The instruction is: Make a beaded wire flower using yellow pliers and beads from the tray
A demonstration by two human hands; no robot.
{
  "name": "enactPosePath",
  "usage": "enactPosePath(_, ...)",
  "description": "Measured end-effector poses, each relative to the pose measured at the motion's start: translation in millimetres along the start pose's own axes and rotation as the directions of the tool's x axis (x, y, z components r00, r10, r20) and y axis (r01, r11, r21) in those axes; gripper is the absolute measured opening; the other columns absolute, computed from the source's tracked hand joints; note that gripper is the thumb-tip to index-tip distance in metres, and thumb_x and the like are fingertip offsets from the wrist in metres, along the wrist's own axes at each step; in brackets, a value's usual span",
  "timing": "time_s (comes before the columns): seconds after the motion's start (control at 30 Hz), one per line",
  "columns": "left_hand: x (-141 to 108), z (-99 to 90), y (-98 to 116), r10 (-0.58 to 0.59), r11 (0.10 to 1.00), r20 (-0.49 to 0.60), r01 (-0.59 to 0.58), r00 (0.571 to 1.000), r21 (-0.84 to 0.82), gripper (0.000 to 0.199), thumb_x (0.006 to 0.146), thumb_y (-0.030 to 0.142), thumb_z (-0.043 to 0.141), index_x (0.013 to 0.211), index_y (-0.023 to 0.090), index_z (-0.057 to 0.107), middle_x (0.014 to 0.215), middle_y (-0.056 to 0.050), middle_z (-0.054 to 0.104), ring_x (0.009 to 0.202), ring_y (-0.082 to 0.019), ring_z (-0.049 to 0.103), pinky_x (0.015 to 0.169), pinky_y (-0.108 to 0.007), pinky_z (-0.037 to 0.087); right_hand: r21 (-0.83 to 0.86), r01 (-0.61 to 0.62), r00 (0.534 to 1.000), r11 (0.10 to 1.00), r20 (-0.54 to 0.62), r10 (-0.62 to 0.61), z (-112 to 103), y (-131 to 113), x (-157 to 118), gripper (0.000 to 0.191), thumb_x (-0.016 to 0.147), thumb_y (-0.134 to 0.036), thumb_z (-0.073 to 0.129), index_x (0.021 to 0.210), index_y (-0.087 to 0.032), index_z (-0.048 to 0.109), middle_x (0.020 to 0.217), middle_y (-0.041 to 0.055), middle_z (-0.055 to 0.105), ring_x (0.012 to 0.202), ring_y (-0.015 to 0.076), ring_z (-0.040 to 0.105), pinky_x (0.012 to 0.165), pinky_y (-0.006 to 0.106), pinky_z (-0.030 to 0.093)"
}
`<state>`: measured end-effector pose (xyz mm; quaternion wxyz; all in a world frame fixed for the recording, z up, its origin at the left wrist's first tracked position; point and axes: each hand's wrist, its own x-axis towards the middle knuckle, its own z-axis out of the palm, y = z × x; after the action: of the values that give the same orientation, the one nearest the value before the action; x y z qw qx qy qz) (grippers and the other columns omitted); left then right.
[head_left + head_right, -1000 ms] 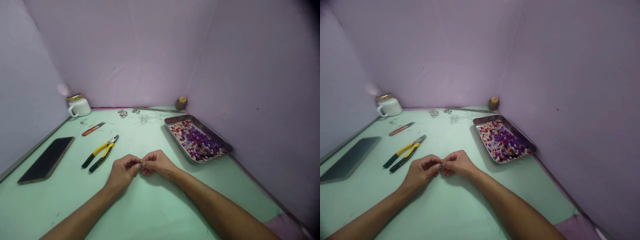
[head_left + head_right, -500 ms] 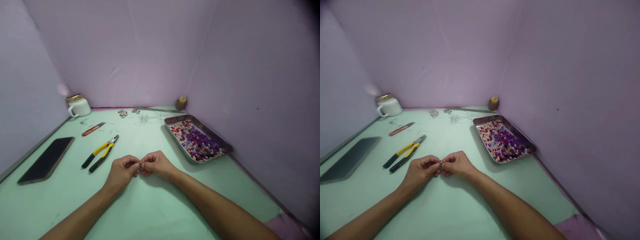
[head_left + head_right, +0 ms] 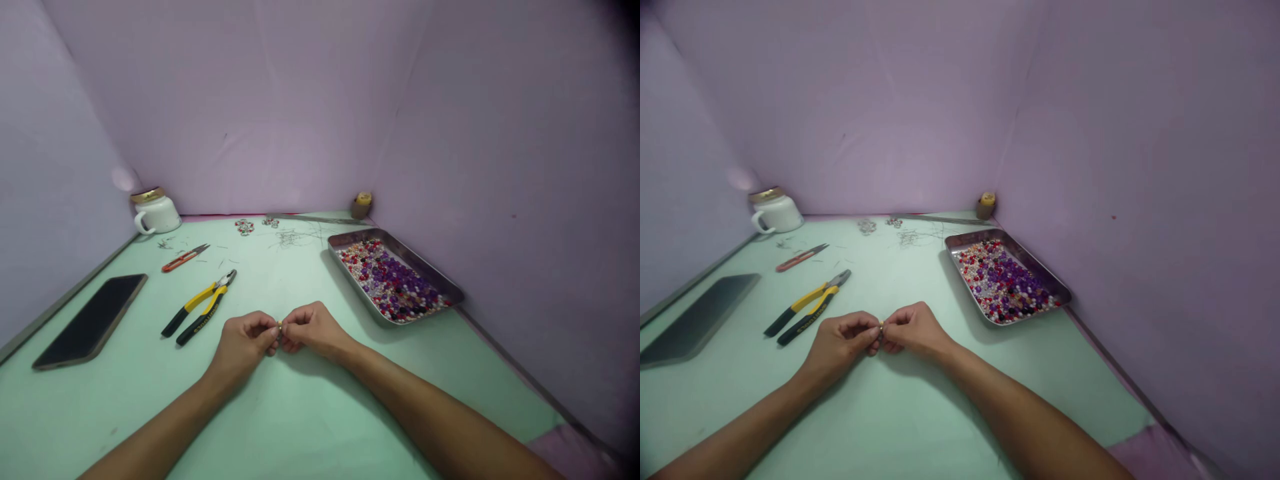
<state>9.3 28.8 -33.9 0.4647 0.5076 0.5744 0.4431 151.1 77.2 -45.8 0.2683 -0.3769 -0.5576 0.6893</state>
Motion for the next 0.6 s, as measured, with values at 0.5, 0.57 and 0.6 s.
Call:
enactPosePath(0.5, 0.8, -0.9, 0.6, -0.045, 0.995, 0.007, 0.046, 0.999, -0.087, 0.01, 0.066, 0.022, 0.058, 0.064, 0.012, 0.057, 0.049, 0.0, 0.06, 0.047, -0.011, 0.054, 0.051, -0.024, 0.045, -0.017, 0.092, 0.996, 0.996, -0.001, -0.092, 0.8, 6.5, 3.1, 0.013, 0.062, -0.02, 0.055, 0.063, -0.01, 0.064, 0.052, 0.0006, 0.059, 0.046, 0.0077, 0.051, 0.05, 0.021, 0.043)
enactPosePath(0.57, 0.9, -1.7, 2.2, -0.048, 0.995, -0.003, 0.047, 0.999, -0.091, 0.013, 0.067, 0.024, 0.058, 0.066, 0.012, 0.058, 0.052, -0.001, 0.062, 0.05, -0.011, 0.055, 0.053, -0.024, 0.046, -0.044, 0.13, 0.991, 0.991, -0.033, -0.132, 1.9, 5.9, 2.6, 0.013, 0.063, -0.018, 0.054, 0.062, -0.01, 0.064, 0.049, -0.0003, 0.058, 0.045, 0.0066, 0.049, 0.047, 0.019, 0.04)
enactPosePath(0.6, 1.0, -2.1, 2.5, -0.048, 0.995, -0.007, 0.047, 0.999, -0.09, 0.014, 0.067, 0.025, 0.058, 0.067, 0.012, 0.059, 0.052, -0.001, 0.062, 0.051, -0.011, 0.056, 0.054, -0.024, 0.046, -0.058, 0.148, 0.988, 0.987, -0.046, -0.15, 2.4, 5.6, 2.3, 0.013, 0.063, -0.017, 0.053, 0.061, -0.011, 0.064, 0.048, -0.0008, 0.057, 0.044, 0.0062, 0.048, 0.046, 0.018, 0.039)
